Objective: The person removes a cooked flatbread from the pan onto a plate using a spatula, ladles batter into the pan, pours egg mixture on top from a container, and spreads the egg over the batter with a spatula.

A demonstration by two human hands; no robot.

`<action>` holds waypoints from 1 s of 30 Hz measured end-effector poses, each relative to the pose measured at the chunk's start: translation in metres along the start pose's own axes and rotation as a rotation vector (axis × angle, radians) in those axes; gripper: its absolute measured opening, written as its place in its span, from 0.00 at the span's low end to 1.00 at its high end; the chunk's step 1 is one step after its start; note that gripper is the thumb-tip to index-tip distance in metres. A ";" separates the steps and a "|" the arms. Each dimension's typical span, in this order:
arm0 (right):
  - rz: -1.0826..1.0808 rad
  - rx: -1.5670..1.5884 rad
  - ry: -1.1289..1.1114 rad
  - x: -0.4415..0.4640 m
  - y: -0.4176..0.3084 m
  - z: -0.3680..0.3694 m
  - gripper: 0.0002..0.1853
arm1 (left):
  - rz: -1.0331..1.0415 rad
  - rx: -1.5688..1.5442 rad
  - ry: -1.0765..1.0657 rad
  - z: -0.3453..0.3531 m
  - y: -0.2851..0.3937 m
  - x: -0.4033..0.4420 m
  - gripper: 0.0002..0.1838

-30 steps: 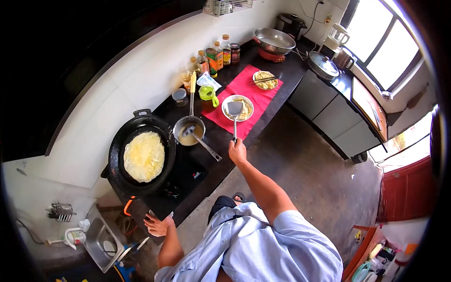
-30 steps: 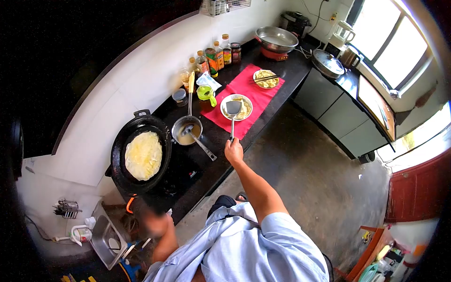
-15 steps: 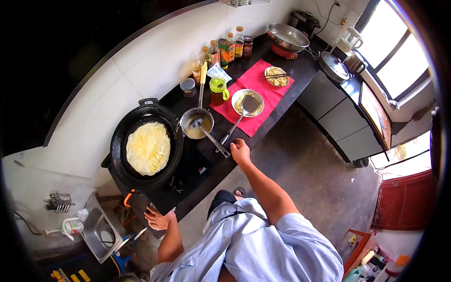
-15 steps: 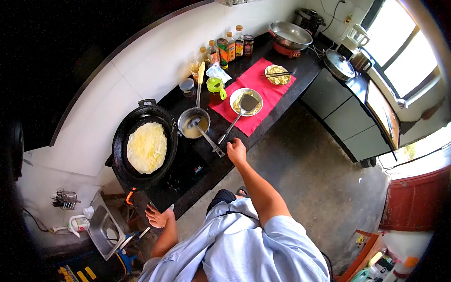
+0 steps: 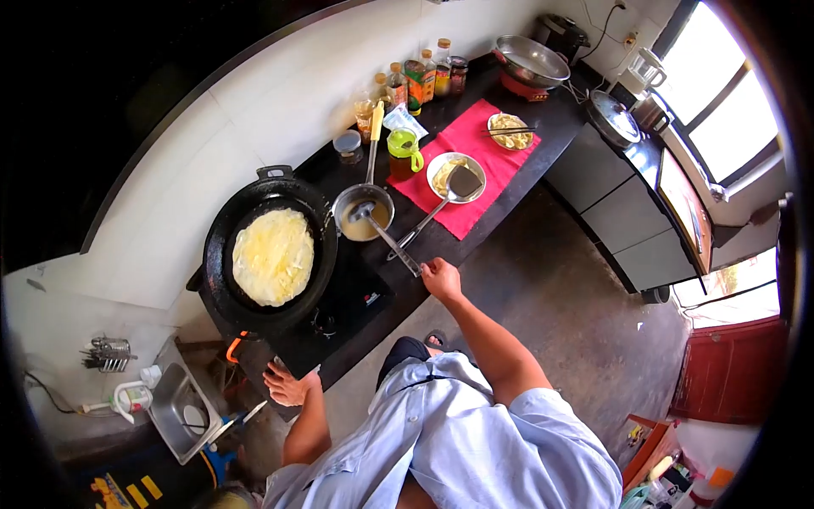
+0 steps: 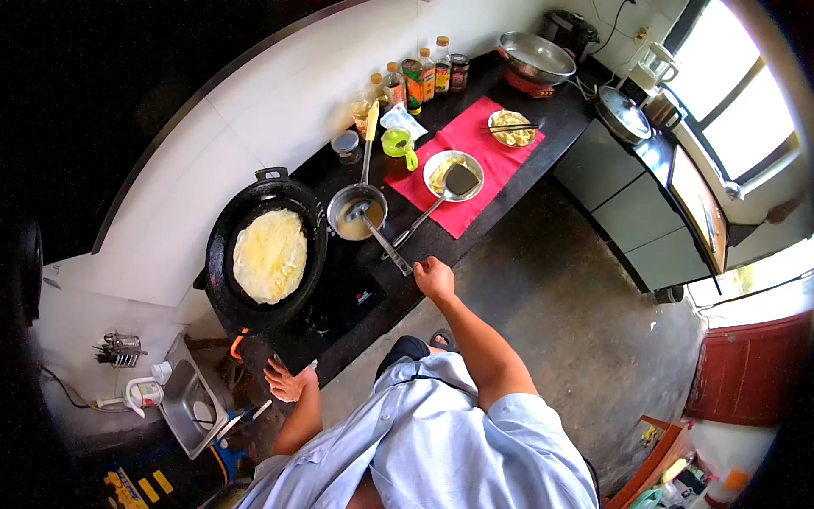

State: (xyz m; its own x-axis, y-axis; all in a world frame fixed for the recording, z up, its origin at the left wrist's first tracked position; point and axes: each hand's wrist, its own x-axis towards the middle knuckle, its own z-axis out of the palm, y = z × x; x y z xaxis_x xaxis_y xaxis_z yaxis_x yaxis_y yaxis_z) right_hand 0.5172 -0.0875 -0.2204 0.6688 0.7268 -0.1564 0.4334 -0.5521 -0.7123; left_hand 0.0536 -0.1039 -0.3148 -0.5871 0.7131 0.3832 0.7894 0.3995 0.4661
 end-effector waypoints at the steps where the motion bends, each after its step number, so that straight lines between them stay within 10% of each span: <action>1: 0.032 -0.062 -0.004 0.004 -0.006 0.000 0.18 | 0.025 -0.087 0.029 0.001 0.000 -0.001 0.26; 3: 0.059 -0.100 -0.025 0.009 -0.013 -0.002 0.20 | 0.116 0.369 0.043 -0.001 0.008 -0.003 0.27; 8: 0.033 -0.123 -0.009 0.016 -0.007 0.001 0.21 | 0.043 0.038 0.007 0.001 0.000 -0.003 0.34; 10: -0.061 -0.123 0.025 0.017 0.000 0.003 0.20 | 0.027 0.604 -0.180 -0.031 0.037 -0.002 0.37; 30: 0.067 -0.084 -0.005 0.026 0.004 0.011 0.21 | -0.092 0.507 -0.381 -0.047 0.053 0.008 0.64</action>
State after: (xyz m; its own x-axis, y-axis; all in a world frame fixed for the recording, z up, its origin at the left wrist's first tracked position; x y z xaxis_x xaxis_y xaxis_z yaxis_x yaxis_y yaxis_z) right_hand 0.5296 -0.0666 -0.2346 0.6954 0.6888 -0.2050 0.4369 -0.6317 -0.6404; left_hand 0.0827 -0.1042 -0.2493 -0.6253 0.7803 0.0060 0.7803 0.6252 0.0123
